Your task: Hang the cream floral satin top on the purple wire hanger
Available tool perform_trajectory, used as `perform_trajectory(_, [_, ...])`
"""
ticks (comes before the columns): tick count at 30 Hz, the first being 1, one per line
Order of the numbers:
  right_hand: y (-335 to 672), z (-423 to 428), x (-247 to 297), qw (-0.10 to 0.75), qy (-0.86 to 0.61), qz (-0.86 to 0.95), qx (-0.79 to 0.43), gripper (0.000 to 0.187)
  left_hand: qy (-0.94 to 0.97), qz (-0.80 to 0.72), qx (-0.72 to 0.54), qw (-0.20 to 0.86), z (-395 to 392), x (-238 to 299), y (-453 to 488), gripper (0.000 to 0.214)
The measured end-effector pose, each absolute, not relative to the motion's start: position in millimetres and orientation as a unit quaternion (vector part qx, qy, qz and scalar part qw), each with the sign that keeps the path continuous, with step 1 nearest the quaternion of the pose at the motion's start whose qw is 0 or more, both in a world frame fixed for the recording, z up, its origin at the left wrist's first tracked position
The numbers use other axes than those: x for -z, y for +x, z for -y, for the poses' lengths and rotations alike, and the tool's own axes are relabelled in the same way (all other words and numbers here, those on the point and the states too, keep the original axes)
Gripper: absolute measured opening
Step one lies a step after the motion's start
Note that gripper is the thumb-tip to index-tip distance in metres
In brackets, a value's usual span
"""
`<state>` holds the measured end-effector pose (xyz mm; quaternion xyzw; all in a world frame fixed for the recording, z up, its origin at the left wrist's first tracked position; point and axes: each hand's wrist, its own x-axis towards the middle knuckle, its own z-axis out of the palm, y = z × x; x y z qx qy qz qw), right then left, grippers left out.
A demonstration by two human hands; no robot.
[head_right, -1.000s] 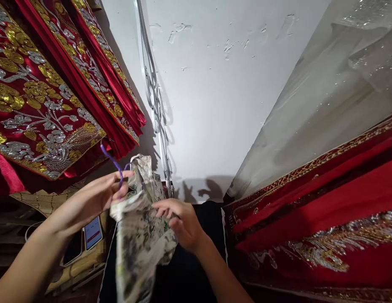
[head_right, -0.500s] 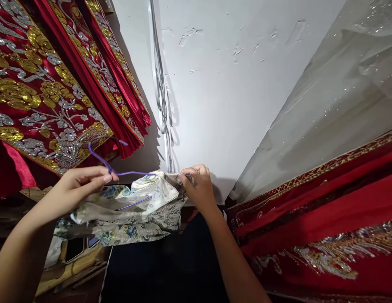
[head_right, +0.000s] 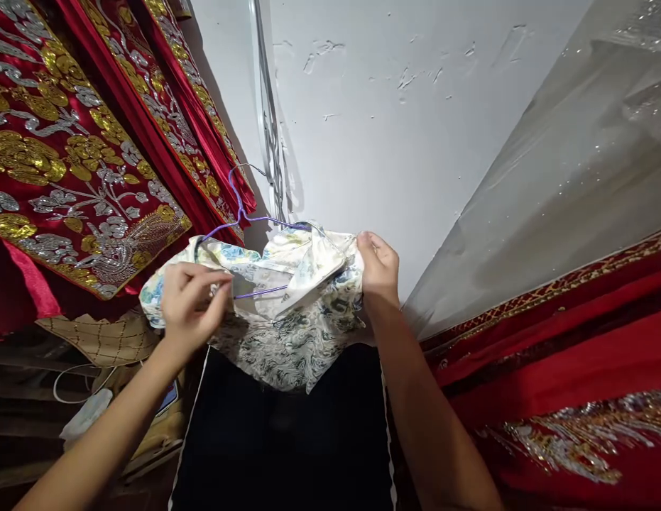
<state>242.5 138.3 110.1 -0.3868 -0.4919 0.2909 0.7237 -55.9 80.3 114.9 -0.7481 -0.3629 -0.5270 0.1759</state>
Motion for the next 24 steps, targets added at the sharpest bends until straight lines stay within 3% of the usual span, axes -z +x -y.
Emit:
perform_trajectory(4, [234, -153, -109, 0.765, -0.363, 0.432, -0.311, 0.039, -0.807, 0.393, 0.439, 0.036, -72, -90, -40, 0.027])
perform_trajectory(11, [239, -156, -109, 0.803, -0.356, 0.399, -0.263, 0.035, -0.775, 0.462, 0.427, -0.052, -72, -69, -36, 0.029])
perform_trajectory(16, [254, -120, -87, 0.797, -0.420, 0.334, -0.278, 0.037, -0.790, 0.497, 0.327, -0.145, -69, -56, -29, 0.041])
perform_trajectory(24, [245, -123, -75, 0.795, -0.420, 0.290, -0.329, 0.046, -0.771, 0.559, 0.262, -0.156, -79, -46, -24, 0.053])
